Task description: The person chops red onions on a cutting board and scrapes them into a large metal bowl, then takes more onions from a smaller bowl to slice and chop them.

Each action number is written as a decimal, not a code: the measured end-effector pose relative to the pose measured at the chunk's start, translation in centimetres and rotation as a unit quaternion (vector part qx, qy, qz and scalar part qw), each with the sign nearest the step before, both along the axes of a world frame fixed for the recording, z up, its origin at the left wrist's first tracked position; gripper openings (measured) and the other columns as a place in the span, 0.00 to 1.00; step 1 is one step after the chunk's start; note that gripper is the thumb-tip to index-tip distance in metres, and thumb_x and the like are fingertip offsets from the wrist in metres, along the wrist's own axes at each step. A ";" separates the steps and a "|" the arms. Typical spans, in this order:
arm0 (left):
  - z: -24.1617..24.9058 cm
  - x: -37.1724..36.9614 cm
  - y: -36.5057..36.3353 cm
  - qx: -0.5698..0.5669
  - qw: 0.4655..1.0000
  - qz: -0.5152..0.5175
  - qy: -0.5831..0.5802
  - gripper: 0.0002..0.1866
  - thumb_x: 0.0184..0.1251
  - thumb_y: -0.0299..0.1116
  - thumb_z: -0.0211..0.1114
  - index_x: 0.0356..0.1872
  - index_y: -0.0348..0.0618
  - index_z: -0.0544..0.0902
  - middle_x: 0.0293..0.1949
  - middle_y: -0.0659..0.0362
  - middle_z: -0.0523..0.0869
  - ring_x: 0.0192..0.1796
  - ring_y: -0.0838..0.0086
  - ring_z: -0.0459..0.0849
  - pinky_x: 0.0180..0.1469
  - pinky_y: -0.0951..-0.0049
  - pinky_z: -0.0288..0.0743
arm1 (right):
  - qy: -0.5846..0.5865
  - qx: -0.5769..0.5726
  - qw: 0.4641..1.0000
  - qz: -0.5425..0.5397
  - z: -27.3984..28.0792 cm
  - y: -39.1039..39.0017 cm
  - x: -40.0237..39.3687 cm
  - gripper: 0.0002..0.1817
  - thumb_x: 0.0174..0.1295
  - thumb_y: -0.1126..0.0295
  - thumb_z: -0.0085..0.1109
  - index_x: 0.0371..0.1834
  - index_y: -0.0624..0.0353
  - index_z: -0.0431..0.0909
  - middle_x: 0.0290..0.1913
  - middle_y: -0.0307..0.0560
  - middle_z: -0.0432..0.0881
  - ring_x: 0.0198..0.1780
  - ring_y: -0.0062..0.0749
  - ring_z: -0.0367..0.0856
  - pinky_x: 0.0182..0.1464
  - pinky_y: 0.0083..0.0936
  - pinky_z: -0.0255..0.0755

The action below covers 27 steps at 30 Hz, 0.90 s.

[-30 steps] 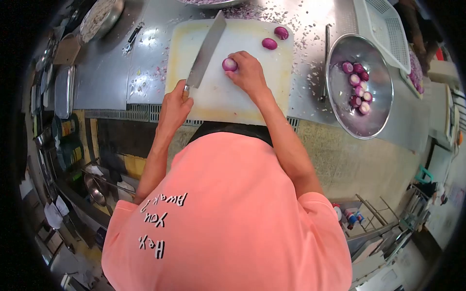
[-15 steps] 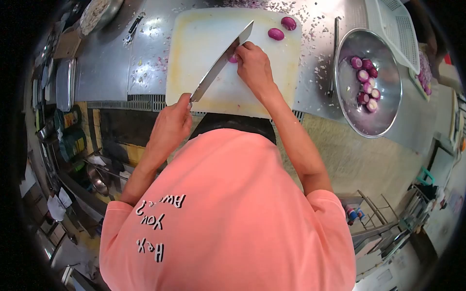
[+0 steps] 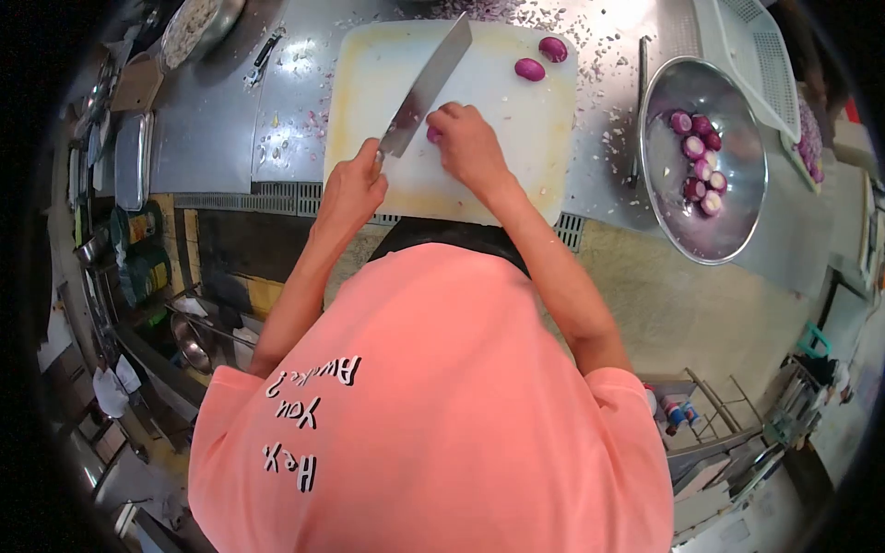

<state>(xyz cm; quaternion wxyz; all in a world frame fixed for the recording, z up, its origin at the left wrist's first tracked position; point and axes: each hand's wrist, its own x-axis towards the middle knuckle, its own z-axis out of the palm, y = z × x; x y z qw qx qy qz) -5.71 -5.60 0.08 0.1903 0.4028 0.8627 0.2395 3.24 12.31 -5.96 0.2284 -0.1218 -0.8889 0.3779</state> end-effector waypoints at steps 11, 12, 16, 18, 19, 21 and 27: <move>1.3 1.6 1.5 -0.010 0.999 0.014 -0.037 0.17 0.58 0.21 0.60 0.48 0.34 0.70 0.25 0.41 0.80 0.33 0.40 0.81 0.35 0.48 0.71 | -0.059 0.006 0.998 -0.003 0.2 -1.5 0.8 0.09 0.56 0.81 0.58 0.39 0.62 0.80 0.40 0.52 0.79 0.43 0.51 0.77 0.47 0.41 0.75; -0.9 1.4 2.5 0.017 1.000 -0.005 0.000 0.14 0.57 0.20 0.59 0.45 0.33 0.70 0.24 0.40 0.80 0.32 0.39 0.81 0.34 0.46 0.72 | -0.060 0.006 0.998 0.000 0.1 -1.5 0.8 0.09 0.56 0.81 0.58 0.39 0.62 0.80 0.40 0.52 0.79 0.43 0.51 0.77 0.47 0.41 0.75; -0.3 0.2 4.7 0.046 0.999 -0.009 -0.012 0.16 0.57 0.20 0.59 0.47 0.36 0.70 0.26 0.41 0.81 0.34 0.39 0.81 0.36 0.46 0.71 | -0.040 0.008 0.999 -0.003 -0.3 -1.4 1.3 0.09 0.55 0.81 0.58 0.39 0.62 0.80 0.39 0.52 0.79 0.43 0.52 0.77 0.46 0.41 0.75; 1.6 0.9 3.7 0.012 1.000 -0.007 -0.017 0.15 0.57 0.21 0.60 0.46 0.36 0.70 0.26 0.41 0.81 0.34 0.39 0.81 0.36 0.46 0.70 | -0.042 0.001 0.999 -0.004 -0.6 -1.2 1.1 0.08 0.55 0.81 0.59 0.39 0.62 0.79 0.39 0.52 0.79 0.42 0.52 0.77 0.46 0.42 0.74; 1.5 1.3 3.1 0.016 1.000 0.001 -0.024 0.15 0.57 0.22 0.60 0.46 0.36 0.70 0.26 0.41 0.80 0.34 0.39 0.80 0.36 0.46 0.70 | -0.038 -0.003 0.999 -0.008 -0.6 -1.1 0.9 0.08 0.55 0.81 0.59 0.39 0.62 0.79 0.39 0.52 0.79 0.42 0.52 0.77 0.46 0.42 0.74; -0.3 1.6 2.7 0.012 0.999 0.004 -0.035 0.15 0.57 0.22 0.60 0.46 0.36 0.70 0.25 0.40 0.80 0.33 0.39 0.80 0.36 0.45 0.70 | -0.036 -0.016 0.999 -0.011 -0.8 -1.3 1.3 0.08 0.55 0.81 0.59 0.38 0.62 0.79 0.38 0.52 0.79 0.42 0.51 0.78 0.46 0.42 0.74; 2.3 1.4 3.8 -0.005 1.000 -0.011 -0.025 0.16 0.57 0.21 0.60 0.48 0.37 0.69 0.24 0.40 0.79 0.33 0.39 0.80 0.35 0.47 0.70 | -0.016 -0.011 1.000 -0.017 -1.0 -1.1 1.4 0.05 0.56 0.80 0.58 0.36 0.62 0.79 0.37 0.52 0.79 0.41 0.51 0.78 0.43 0.42 0.74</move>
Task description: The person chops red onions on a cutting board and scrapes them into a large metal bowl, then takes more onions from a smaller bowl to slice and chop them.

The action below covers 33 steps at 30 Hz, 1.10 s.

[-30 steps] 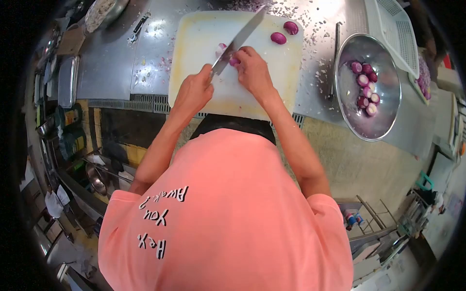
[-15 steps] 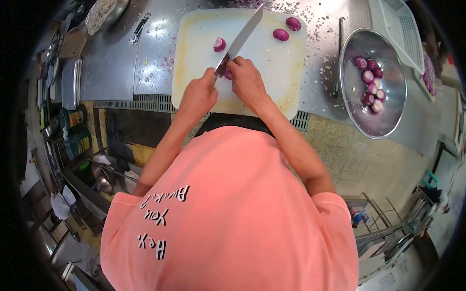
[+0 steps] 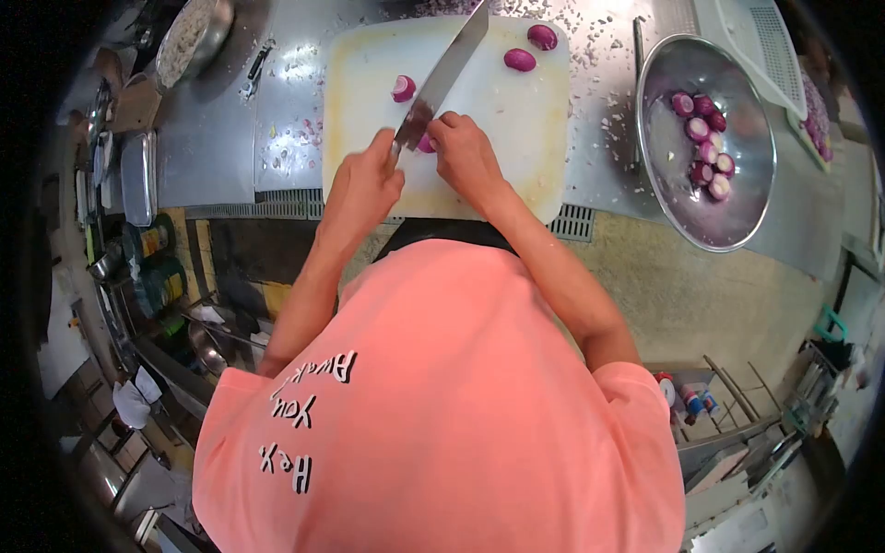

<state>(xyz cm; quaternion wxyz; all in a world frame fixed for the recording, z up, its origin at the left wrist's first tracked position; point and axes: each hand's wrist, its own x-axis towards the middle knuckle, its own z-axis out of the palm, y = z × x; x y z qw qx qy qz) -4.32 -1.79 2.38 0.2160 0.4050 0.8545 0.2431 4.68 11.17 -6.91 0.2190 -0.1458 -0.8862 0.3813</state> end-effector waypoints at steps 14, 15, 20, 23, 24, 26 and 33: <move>-2.8 0.8 1.1 0.025 0.999 -0.014 0.033 0.12 0.57 0.19 0.58 0.43 0.33 0.70 0.23 0.36 0.81 0.32 0.37 0.82 0.35 0.42 0.73 | 0.014 0.008 1.000 -0.027 -0.3 -0.2 0.6 0.04 0.55 0.80 0.59 0.32 0.62 0.80 0.34 0.51 0.80 0.39 0.49 0.79 0.41 0.40 0.75; -2.3 0.5 1.4 0.025 0.999 -0.017 0.032 0.12 0.57 0.19 0.57 0.43 0.33 0.70 0.23 0.36 0.81 0.32 0.37 0.82 0.35 0.43 0.74 | 0.025 0.008 0.999 -0.025 -0.2 -0.1 0.5 0.03 0.55 0.80 0.58 0.31 0.61 0.80 0.33 0.50 0.80 0.38 0.49 0.79 0.41 0.41 0.76; -3.6 1.4 -0.1 0.000 1.000 0.010 0.009 0.16 0.58 0.23 0.61 0.48 0.37 0.70 0.25 0.40 0.81 0.34 0.39 0.82 0.35 0.48 0.72 | 0.017 0.021 0.999 -0.030 -0.4 0.0 0.6 0.03 0.54 0.80 0.58 0.30 0.61 0.79 0.32 0.50 0.80 0.38 0.49 0.79 0.40 0.40 0.76; -4.5 0.4 1.0 0.040 0.999 0.006 0.025 0.16 0.59 0.25 0.62 0.48 0.38 0.71 0.23 0.43 0.79 0.31 0.43 0.81 0.33 0.52 0.72 | 0.023 0.024 0.999 -0.028 -0.8 0.1 0.9 0.03 0.55 0.80 0.58 0.31 0.61 0.80 0.32 0.51 0.80 0.37 0.50 0.79 0.40 0.41 0.76; -3.7 -0.2 1.2 0.056 0.998 -0.004 0.019 0.16 0.59 0.26 0.62 0.48 0.38 0.71 0.22 0.44 0.78 0.29 0.45 0.81 0.32 0.55 0.73 | 0.030 0.021 0.999 -0.028 -0.7 0.2 0.8 0.02 0.56 0.79 0.58 0.31 0.60 0.80 0.32 0.51 0.80 0.37 0.50 0.79 0.40 0.41 0.76; -0.8 -0.3 0.1 0.051 0.998 0.017 0.008 0.18 0.59 0.26 0.62 0.50 0.38 0.72 0.21 0.45 0.77 0.27 0.48 0.79 0.31 0.58 0.72 | 0.005 0.013 0.999 -0.046 -0.4 0.4 0.3 0.01 0.57 0.77 0.59 0.31 0.60 0.80 0.34 0.51 0.80 0.38 0.50 0.79 0.40 0.41 0.76; 2.0 -0.8 -6.3 0.038 0.990 0.135 -0.031 0.17 0.58 0.25 0.63 0.50 0.38 0.75 0.27 0.43 0.82 0.28 0.48 0.82 0.33 0.56 0.74 | -0.100 0.060 0.993 0.014 1.0 -2.3 -1.6 0.09 0.54 0.73 0.61 0.38 0.57 0.83 0.43 0.51 0.78 0.45 0.49 0.77 0.43 0.41 0.78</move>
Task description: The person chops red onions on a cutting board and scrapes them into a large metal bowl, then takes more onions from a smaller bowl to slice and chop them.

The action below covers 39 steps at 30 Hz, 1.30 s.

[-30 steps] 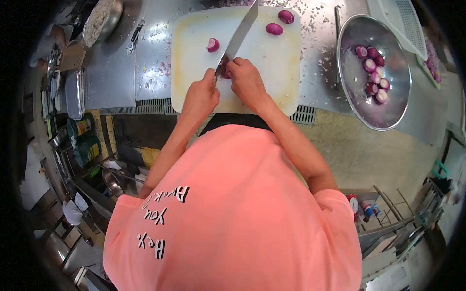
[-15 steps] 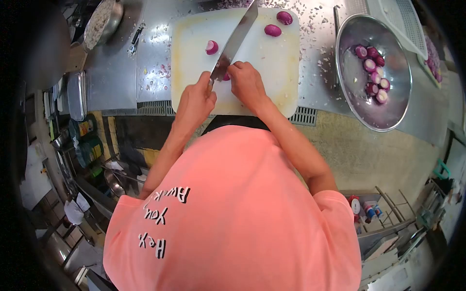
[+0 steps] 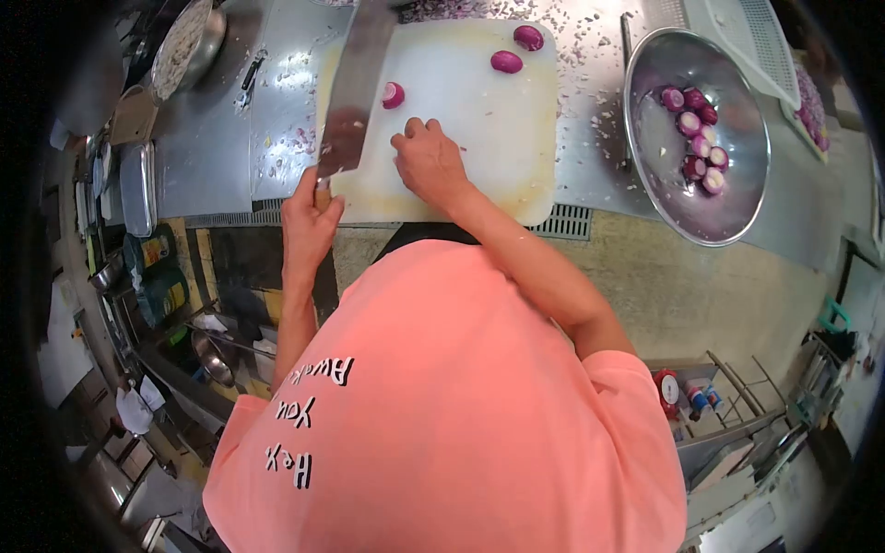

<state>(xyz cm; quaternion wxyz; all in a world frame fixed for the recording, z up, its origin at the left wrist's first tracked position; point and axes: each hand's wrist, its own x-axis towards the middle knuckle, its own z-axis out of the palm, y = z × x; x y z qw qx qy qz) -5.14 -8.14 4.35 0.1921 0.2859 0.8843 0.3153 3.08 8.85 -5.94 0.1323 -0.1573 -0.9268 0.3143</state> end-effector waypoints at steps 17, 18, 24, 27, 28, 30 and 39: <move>-6.2 0.2 -2.3 0.038 0.997 0.059 0.005 0.16 0.57 0.24 0.62 0.48 0.37 0.75 0.23 0.50 0.77 0.23 0.66 0.72 0.30 0.63 0.70 | 0.085 -0.038 0.995 0.026 -0.2 5.2 -6.0 0.25 0.51 0.74 0.68 0.54 0.60 0.76 0.49 0.54 0.82 0.55 0.52 0.77 0.55 0.41 0.74; -5.6 0.2 -2.0 0.016 0.998 0.067 -0.005 0.16 0.57 0.24 0.62 0.48 0.37 0.75 0.23 0.49 0.77 0.23 0.65 0.72 0.31 0.63 0.70 | 0.068 -0.088 0.993 0.024 -0.2 5.1 -6.2 0.24 0.50 0.73 0.70 0.52 0.60 0.75 0.45 0.54 0.83 0.49 0.52 0.79 0.51 0.41 0.75; -4.2 0.0 -1.9 -0.027 0.998 0.063 -0.011 0.16 0.57 0.26 0.62 0.47 0.36 0.74 0.22 0.46 0.75 0.23 0.58 0.73 0.31 0.62 0.71 | -0.038 -0.083 0.996 0.018 2.4 4.5 -1.1 0.18 0.48 0.75 0.70 0.42 0.62 0.76 0.36 0.56 0.83 0.40 0.53 0.80 0.45 0.41 0.76; -3.5 0.7 -1.7 -0.021 0.997 0.060 -0.041 0.17 0.57 0.26 0.63 0.49 0.36 0.75 0.22 0.46 0.75 0.23 0.55 0.74 0.30 0.61 0.71 | -0.052 -0.025 0.998 0.023 2.0 3.0 0.4 0.17 0.48 0.75 0.70 0.42 0.63 0.79 0.40 0.56 0.82 0.45 0.52 0.79 0.48 0.40 0.75; -3.4 1.1 -1.5 -0.003 0.997 0.059 -0.052 0.18 0.57 0.26 0.63 0.50 0.37 0.75 0.21 0.46 0.76 0.23 0.54 0.74 0.30 0.60 0.71 | -0.019 0.003 0.999 0.037 1.7 2.5 0.8 0.17 0.47 0.75 0.72 0.41 0.64 0.80 0.42 0.54 0.81 0.46 0.51 0.78 0.49 0.39 0.76; -3.3 1.2 -0.5 -0.005 0.998 0.039 -0.043 0.19 0.57 0.26 0.63 0.51 0.36 0.74 0.22 0.46 0.76 0.23 0.55 0.76 0.31 0.61 0.71 | -0.041 -0.019 0.998 0.042 1.8 2.0 0.8 0.19 0.46 0.74 0.73 0.42 0.63 0.81 0.46 0.52 0.80 0.49 0.50 0.78 0.51 0.39 0.76; -2.1 2.4 2.7 -0.018 0.998 -0.052 -0.014 0.20 0.58 0.23 0.62 0.54 0.37 0.73 0.24 0.43 0.80 0.30 0.44 0.80 0.34 0.54 0.73 | 0.018 -0.036 0.999 0.017 1.0 1.8 1.3 0.05 0.57 0.79 0.58 0.36 0.63 0.79 0.39 0.52 0.79 0.42 0.52 0.77 0.46 0.41 0.75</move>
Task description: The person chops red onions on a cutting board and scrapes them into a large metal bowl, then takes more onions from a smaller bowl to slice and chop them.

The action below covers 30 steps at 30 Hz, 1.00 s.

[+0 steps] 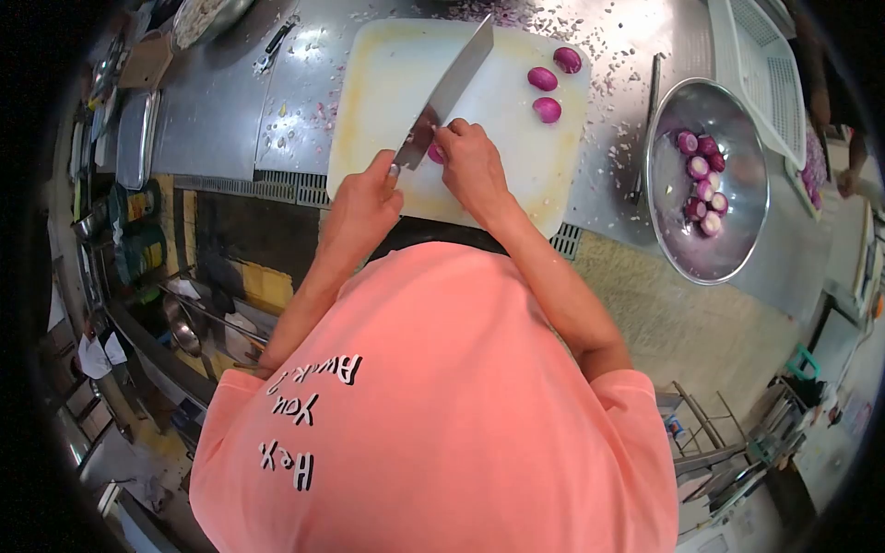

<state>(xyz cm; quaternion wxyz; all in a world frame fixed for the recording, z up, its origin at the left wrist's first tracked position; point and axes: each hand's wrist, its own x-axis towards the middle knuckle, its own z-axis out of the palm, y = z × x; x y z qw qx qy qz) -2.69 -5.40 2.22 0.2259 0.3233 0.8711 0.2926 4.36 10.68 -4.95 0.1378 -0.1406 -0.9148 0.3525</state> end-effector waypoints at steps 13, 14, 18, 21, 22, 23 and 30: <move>-3.5 0.4 3.4 0.033 0.997 -0.036 0.068 0.16 0.57 0.21 0.60 0.48 0.35 0.71 0.25 0.40 0.80 0.33 0.40 0.81 0.34 0.48 0.72 | 0.065 -0.027 0.997 -0.033 -0.9 -0.3 0.8 0.06 0.55 0.82 0.58 0.35 0.62 0.79 0.38 0.51 0.79 0.41 0.51 0.77 0.43 0.41 0.75; -3.5 0.3 3.3 0.033 0.997 -0.036 0.067 0.16 0.57 0.21 0.60 0.48 0.35 0.71 0.25 0.40 0.80 0.33 0.40 0.81 0.34 0.48 0.72 | 0.070 -0.027 0.996 -0.037 -0.9 -0.2 0.8 0.06 0.55 0.82 0.58 0.35 0.62 0.79 0.38 0.51 0.80 0.41 0.51 0.77 0.43 0.41 0.75; -0.2 0.6 2.7 -0.017 0.999 -0.022 0.026 0.16 0.58 0.21 0.59 0.47 0.36 0.70 0.26 0.39 0.80 0.33 0.38 0.81 0.35 0.47 0.72 | 0.098 -0.015 0.995 -0.027 -1.7 0.2 0.8 0.06 0.55 0.82 0.58 0.35 0.62 0.79 0.37 0.51 0.80 0.40 0.50 0.77 0.42 0.41 0.75; -1.9 0.9 3.4 -0.002 0.999 -0.028 0.034 0.15 0.58 0.21 0.59 0.47 0.36 0.69 0.25 0.41 0.80 0.33 0.39 0.81 0.34 0.49 0.72 | 0.101 -0.041 0.994 -0.030 -1.8 -0.1 1.3 0.06 0.54 0.82 0.58 0.35 0.62 0.79 0.37 0.51 0.80 0.40 0.50 0.77 0.42 0.40 0.75; -2.5 1.0 3.9 0.024 0.997 -0.037 0.057 0.14 0.59 0.21 0.59 0.46 0.36 0.69 0.24 0.42 0.80 0.33 0.40 0.81 0.34 0.50 0.72 | 0.105 -0.042 0.993 -0.032 -1.7 -0.1 1.3 0.06 0.54 0.83 0.58 0.35 0.62 0.79 0.37 0.51 0.80 0.40 0.51 0.77 0.42 0.40 0.75; -2.7 0.8 3.7 0.025 0.997 -0.036 0.056 0.14 0.59 0.21 0.59 0.46 0.36 0.69 0.24 0.42 0.80 0.33 0.40 0.81 0.34 0.50 0.72 | 0.110 -0.042 0.992 -0.034 -1.7 -0.1 1.2 0.06 0.54 0.83 0.58 0.34 0.62 0.79 0.37 0.51 0.80 0.40 0.51 0.77 0.43 0.41 0.75; -2.0 1.4 3.7 0.000 0.998 -0.039 0.040 0.12 0.58 0.19 0.58 0.44 0.34 0.69 0.24 0.40 0.80 0.32 0.39 0.81 0.35 0.47 0.73 | 0.120 -0.046 0.991 -0.039 -2.1 -0.2 1.6 0.07 0.52 0.84 0.58 0.34 0.63 0.79 0.37 0.52 0.79 0.40 0.51 0.78 0.42 0.41 0.75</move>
